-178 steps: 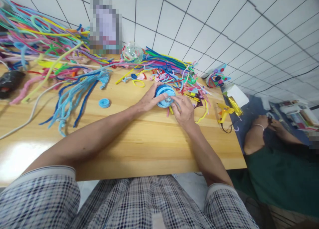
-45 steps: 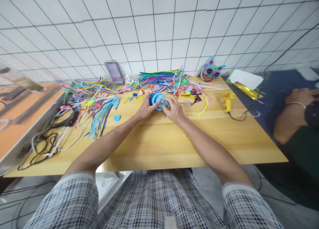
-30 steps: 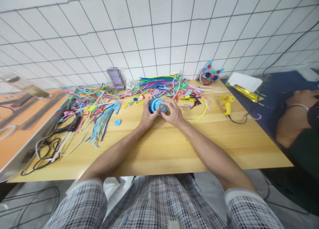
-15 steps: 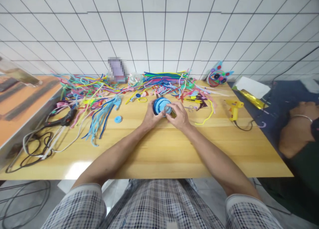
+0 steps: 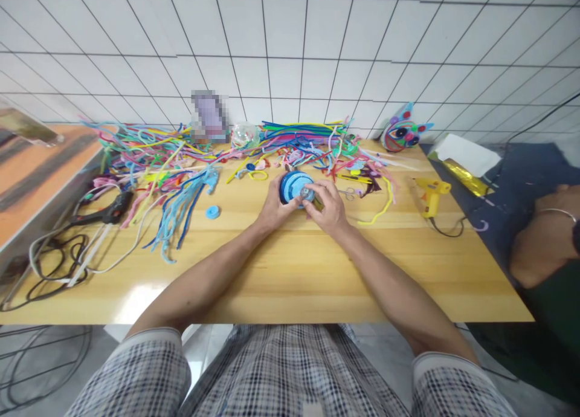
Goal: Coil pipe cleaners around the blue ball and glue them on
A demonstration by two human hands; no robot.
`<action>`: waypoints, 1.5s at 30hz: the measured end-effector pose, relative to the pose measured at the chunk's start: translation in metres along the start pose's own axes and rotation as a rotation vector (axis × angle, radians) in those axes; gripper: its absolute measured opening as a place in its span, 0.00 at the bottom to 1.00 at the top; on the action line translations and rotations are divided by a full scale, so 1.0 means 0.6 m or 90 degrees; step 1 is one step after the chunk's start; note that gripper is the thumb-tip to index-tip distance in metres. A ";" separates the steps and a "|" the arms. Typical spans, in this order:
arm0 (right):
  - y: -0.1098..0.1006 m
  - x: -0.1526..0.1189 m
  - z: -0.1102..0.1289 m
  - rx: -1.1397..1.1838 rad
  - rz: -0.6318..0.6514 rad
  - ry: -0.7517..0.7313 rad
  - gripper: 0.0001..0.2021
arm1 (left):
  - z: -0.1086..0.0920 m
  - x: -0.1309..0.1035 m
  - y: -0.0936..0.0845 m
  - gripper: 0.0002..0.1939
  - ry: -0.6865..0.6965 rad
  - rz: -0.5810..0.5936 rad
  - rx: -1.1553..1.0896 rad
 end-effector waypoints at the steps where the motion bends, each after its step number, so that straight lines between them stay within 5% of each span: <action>1: 0.000 0.000 0.000 0.000 -0.002 0.004 0.18 | 0.001 0.000 0.000 0.47 0.000 0.000 -0.002; 45: 0.003 0.002 0.013 -0.033 -0.037 -0.008 0.17 | -0.009 0.016 -0.006 0.39 -0.021 0.018 -0.068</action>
Point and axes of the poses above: each hand's wrist, its own x-axis towards the middle knuckle, its own y-axis out of the palm, z = x × y, the point moved 4 cm from there along x, towards the middle knuckle, and after that the axes turned 1 degree about -y, right-handed, at the moved point
